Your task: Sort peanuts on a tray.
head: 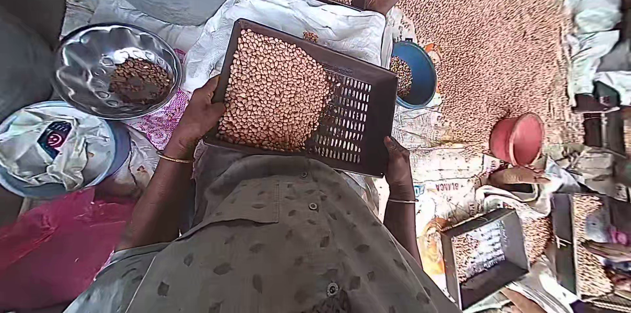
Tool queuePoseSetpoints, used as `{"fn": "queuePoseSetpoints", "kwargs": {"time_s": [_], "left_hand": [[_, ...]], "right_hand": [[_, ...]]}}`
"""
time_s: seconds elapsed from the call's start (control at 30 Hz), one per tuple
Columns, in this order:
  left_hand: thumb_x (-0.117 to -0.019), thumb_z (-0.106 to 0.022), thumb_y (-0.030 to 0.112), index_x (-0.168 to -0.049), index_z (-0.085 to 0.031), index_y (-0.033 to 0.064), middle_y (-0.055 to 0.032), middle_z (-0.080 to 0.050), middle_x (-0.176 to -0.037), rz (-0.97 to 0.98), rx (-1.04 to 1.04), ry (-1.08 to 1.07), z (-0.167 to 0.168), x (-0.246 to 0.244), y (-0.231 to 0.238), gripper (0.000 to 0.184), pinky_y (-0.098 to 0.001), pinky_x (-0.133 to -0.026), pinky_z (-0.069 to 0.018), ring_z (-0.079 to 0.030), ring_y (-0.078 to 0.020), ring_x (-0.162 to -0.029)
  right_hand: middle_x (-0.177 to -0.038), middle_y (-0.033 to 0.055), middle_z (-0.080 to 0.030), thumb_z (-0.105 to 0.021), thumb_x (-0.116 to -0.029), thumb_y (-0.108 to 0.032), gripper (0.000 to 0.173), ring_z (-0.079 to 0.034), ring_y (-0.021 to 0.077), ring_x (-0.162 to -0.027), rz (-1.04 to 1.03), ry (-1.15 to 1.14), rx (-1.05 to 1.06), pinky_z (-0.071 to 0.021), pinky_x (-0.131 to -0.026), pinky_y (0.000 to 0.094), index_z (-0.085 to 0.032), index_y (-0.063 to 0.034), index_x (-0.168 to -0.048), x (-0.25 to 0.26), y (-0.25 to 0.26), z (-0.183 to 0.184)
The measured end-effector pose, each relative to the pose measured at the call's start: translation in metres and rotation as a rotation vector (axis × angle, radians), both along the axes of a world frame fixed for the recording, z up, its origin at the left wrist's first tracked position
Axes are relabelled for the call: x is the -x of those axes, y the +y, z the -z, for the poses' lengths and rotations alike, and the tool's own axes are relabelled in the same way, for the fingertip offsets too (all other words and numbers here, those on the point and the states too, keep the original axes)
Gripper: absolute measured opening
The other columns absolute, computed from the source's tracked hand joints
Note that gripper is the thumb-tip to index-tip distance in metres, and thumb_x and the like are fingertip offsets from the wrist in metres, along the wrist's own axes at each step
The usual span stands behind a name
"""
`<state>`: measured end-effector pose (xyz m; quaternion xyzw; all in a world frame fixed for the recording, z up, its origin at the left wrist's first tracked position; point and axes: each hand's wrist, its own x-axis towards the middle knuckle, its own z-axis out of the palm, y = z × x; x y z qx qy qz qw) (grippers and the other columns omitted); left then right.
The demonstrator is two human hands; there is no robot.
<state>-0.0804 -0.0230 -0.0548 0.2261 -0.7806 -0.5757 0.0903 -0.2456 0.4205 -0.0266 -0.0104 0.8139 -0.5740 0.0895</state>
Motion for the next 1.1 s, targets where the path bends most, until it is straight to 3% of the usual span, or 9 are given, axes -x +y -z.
{"fn": "queuePoseSetpoints", "kwargs": {"time_s": [0.07,0.13,0.23,0.4,0.57,0.83,0.97,1.03,1.1], "left_hand": [[-0.0920,-0.048,-0.006,-0.157,-0.034,-0.0020,-0.0270,-0.040,-0.156,0.015,0.233,-0.080,-0.017,0.005,0.003,0.066,-0.0593,-0.114,-0.0366,-0.043,-0.0400,-0.142],[-0.0924,-0.049,-0.004,-0.153,-0.038,-0.0059,-0.0321,-0.037,-0.153,-0.078,0.380,-0.028,-0.031,0.014,0.013,0.062,-0.0590,-0.114,-0.0364,-0.041,-0.0471,-0.140],[-0.0932,-0.048,-0.002,-0.136,-0.059,-0.0037,-0.0305,-0.055,-0.134,-0.208,0.452,0.083,-0.030,0.029,0.025,0.044,-0.0510,-0.105,-0.0452,-0.055,-0.0423,-0.123],[-0.0964,-0.044,-0.001,-0.131,-0.063,-0.0025,-0.0293,-0.058,-0.130,-0.240,0.478,0.112,-0.012,0.034,0.024,0.040,-0.0511,-0.105,-0.0438,-0.056,-0.0418,-0.121],[-0.0959,-0.044,-0.002,-0.129,-0.063,-0.0036,-0.0287,-0.059,-0.129,-0.241,0.475,0.145,-0.010,0.034,0.019,0.039,-0.0472,-0.100,-0.0483,-0.060,-0.0384,-0.114],[-0.0983,-0.046,0.007,-0.132,-0.059,-0.0050,-0.0260,-0.060,-0.125,-0.287,0.434,0.279,-0.005,0.032,0.017,0.038,-0.0344,-0.087,-0.0529,-0.064,-0.0259,-0.101],[-0.1096,-0.038,0.025,-0.146,-0.043,0.0005,-0.0053,-0.062,-0.112,-0.147,-0.043,0.273,-0.027,0.018,0.047,0.044,-0.0235,-0.079,-0.0553,-0.064,-0.0067,-0.089],[-0.1130,-0.021,0.032,-0.137,-0.052,0.0131,0.0011,-0.069,-0.107,-0.012,-0.594,0.141,-0.038,0.011,0.059,0.044,-0.0203,-0.068,-0.0557,-0.067,-0.0058,-0.080],[-0.1119,-0.009,0.042,-0.121,-0.064,0.0104,-0.0007,-0.071,-0.098,0.089,-0.968,0.075,-0.041,0.005,0.060,0.064,-0.0172,-0.059,-0.0516,-0.063,-0.0048,-0.069]], "right_hand": [[-0.127,0.0171,-0.066,-0.045,-0.1067,-0.023,0.044,-0.067,0.0158,-0.107,0.035,0.226,-0.174,-0.0547,-0.094,0.0339,-0.058,0.0067,-0.137,0.022,-0.014,-0.016],[-0.122,0.0186,-0.065,-0.044,-0.1078,-0.022,0.040,-0.068,0.0172,-0.100,0.036,0.437,-0.196,-0.0567,-0.089,0.0342,-0.059,0.0075,-0.130,0.038,-0.040,-0.032],[-0.103,0.0072,-0.070,-0.047,-0.1062,-0.010,0.024,-0.070,0.0087,-0.085,-0.231,0.534,-0.007,-0.0614,-0.079,0.0287,-0.064,0.0054,-0.114,0.051,-0.101,-0.043],[-0.107,0.0158,-0.072,-0.056,-0.0992,-0.001,0.022,-0.071,0.0179,-0.091,-0.670,0.498,-0.164,-0.0593,-0.083,0.0323,-0.074,0.0018,-0.111,0.041,-0.192,-0.018],[-0.110,0.0203,-0.068,-0.067,-0.0938,-0.007,0.022,-0.068,0.0295,-0.098,-0.695,0.610,-0.332,-0.0575,-0.087,0.0407,-0.075,-0.0015,-0.114,0.026,-0.224,0.012],[-0.109,0.0191,-0.070,-0.064,-0.0959,-0.010,0.017,-0.070,0.0305,-0.097,-0.570,0.709,-0.384,-0.0589,-0.081,0.0435,-0.075,0.0003,-0.105,0.024,-0.223,0.023],[-0.107,0.0168,-0.072,-0.065,-0.0960,-0.005,0.020,-0.071,0.0162,-0.087,-0.666,0.635,-0.002,-0.0609,-0.078,0.0287,-0.073,0.0049,-0.111,0.013,-0.215,-0.018],[-0.110,0.0188,-0.072,-0.065,-0.0962,-0.001,0.030,-0.072,0.0154,-0.091,-0.819,0.520,0.153,-0.0610,-0.084,0.0287,-0.067,0.0102,-0.124,-0.006,-0.212,-0.031],[-0.104,0.0184,-0.072,-0.065,-0.0940,0.002,0.021,-0.071,0.0165,-0.091,-0.850,0.524,0.131,-0.0597,-0.085,0.0288,-0.070,0.0097,-0.113,-0.011,-0.210,-0.023]]}}
